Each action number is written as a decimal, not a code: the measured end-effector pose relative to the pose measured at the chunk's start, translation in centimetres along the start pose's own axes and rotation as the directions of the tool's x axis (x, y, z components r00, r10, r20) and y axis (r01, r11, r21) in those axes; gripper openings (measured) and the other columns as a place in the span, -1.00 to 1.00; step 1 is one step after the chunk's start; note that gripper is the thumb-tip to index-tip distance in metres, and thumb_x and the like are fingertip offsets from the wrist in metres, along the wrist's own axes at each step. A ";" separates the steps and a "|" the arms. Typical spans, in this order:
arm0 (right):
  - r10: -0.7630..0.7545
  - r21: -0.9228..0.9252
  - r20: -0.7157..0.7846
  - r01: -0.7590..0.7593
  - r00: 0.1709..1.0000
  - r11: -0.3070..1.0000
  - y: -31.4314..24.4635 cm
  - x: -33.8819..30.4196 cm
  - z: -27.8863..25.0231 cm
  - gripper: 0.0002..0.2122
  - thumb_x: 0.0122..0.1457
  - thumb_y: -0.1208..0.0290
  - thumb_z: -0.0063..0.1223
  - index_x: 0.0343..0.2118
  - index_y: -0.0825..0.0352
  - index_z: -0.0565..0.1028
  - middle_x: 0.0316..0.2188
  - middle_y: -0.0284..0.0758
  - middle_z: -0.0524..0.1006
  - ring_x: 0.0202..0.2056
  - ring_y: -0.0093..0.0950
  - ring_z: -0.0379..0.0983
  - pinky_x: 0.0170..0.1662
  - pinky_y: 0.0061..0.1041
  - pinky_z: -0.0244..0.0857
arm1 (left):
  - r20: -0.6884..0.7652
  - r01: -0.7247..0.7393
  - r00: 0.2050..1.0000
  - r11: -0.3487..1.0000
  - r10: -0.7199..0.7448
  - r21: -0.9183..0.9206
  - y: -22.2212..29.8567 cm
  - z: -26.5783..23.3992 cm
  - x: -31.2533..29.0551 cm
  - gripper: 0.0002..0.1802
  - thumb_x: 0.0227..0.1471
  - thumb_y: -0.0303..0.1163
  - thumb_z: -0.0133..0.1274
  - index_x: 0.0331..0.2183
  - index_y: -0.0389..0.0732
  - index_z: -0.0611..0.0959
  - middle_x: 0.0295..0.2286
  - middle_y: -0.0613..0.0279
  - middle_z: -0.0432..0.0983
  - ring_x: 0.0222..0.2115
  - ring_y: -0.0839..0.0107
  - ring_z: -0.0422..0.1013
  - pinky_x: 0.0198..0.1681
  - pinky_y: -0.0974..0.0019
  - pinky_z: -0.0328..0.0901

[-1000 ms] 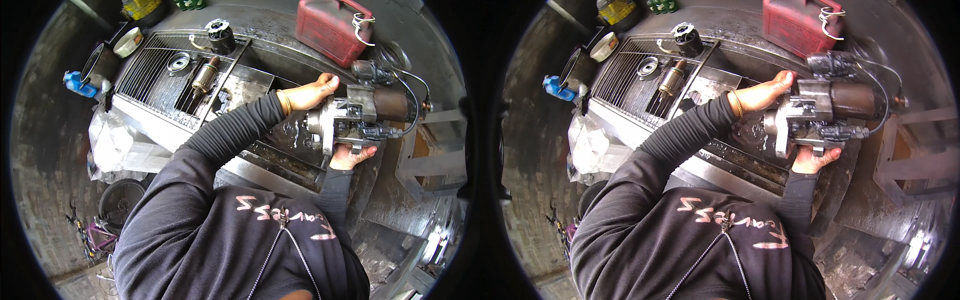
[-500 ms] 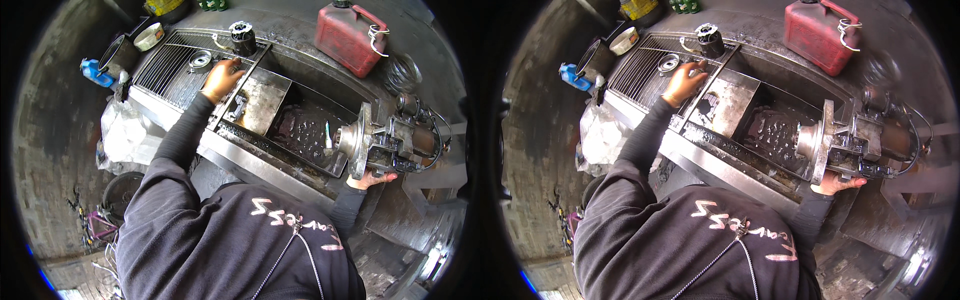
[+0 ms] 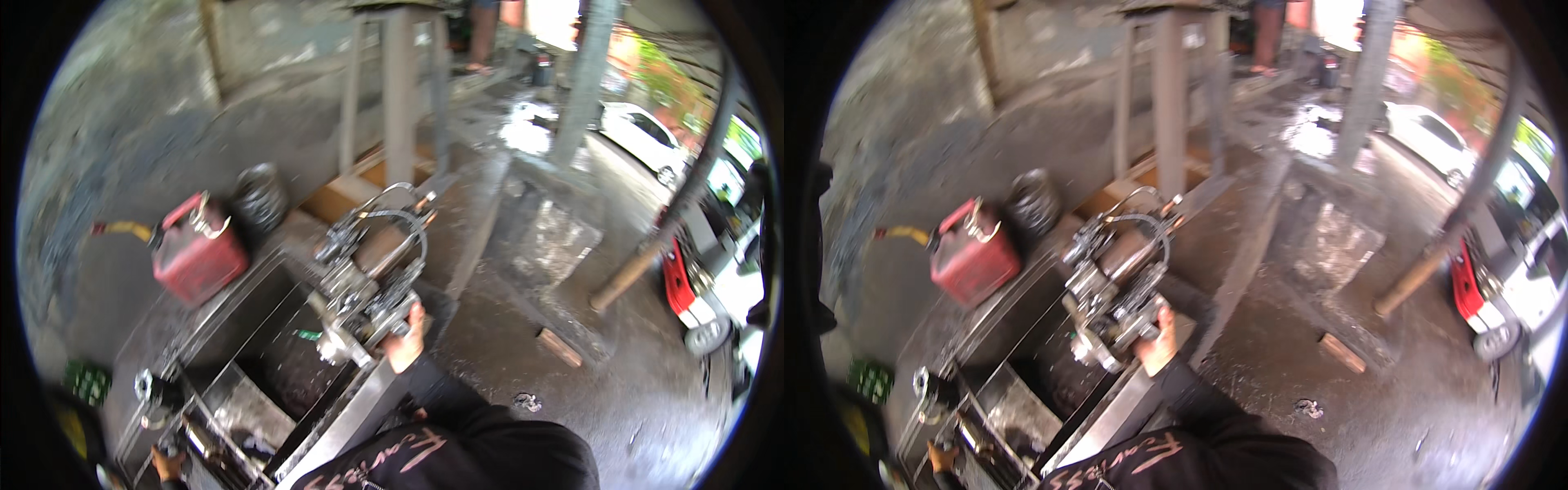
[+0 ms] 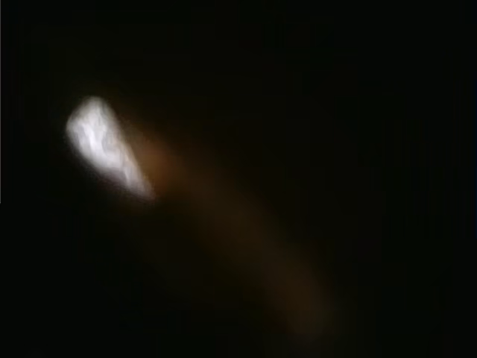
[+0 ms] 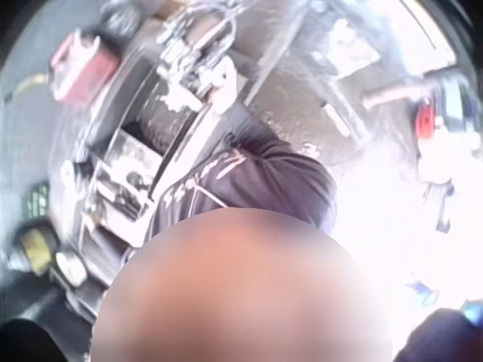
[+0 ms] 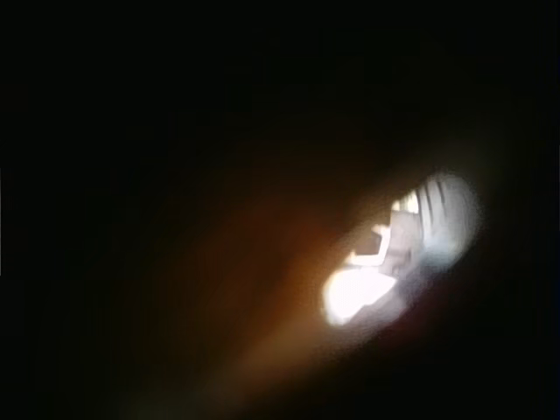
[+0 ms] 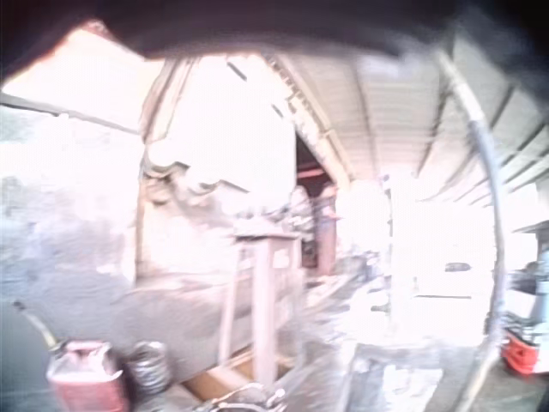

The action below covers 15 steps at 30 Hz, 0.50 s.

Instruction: The person scrubs a starter motor and other engine components in a parts washer using a green-handled brush. They rotate the parts to clean multiple surfaces, then lift the cleaned starter motor and a cylindrical component out of the washer and carry them across the workshop floor.

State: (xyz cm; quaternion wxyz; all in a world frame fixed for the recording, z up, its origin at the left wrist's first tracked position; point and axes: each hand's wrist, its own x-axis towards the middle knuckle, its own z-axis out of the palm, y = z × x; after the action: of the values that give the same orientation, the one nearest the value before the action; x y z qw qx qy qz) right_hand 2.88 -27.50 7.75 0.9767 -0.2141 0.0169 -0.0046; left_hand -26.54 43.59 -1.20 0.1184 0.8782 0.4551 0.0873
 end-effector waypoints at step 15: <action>-0.507 0.229 -0.105 0.516 0.856 0.825 -19.7 -4.6 -12.2 -0.27 -0.01 -0.16 0.21 0.19 0.11 0.32 0.15 -0.34 0.41 0.14 -0.21 0.33 0.19 0.05 0.21 | 0.112 -0.183 0.979 0.976 0.170 0.114 22.6 -8.1 -10.9 0.00 -0.49 -0.10 0.37 0.04 -0.36 0.42 -0.09 -0.19 0.47 -0.16 0.00 0.48 -0.15 0.07 0.39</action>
State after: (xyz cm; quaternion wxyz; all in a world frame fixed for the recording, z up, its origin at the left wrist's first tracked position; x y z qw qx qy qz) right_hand -2.21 -50.37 5.03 0.9581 -0.0866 -0.0225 -0.2722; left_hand -17.21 23.09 12.52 0.0784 0.9242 0.3731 0.0246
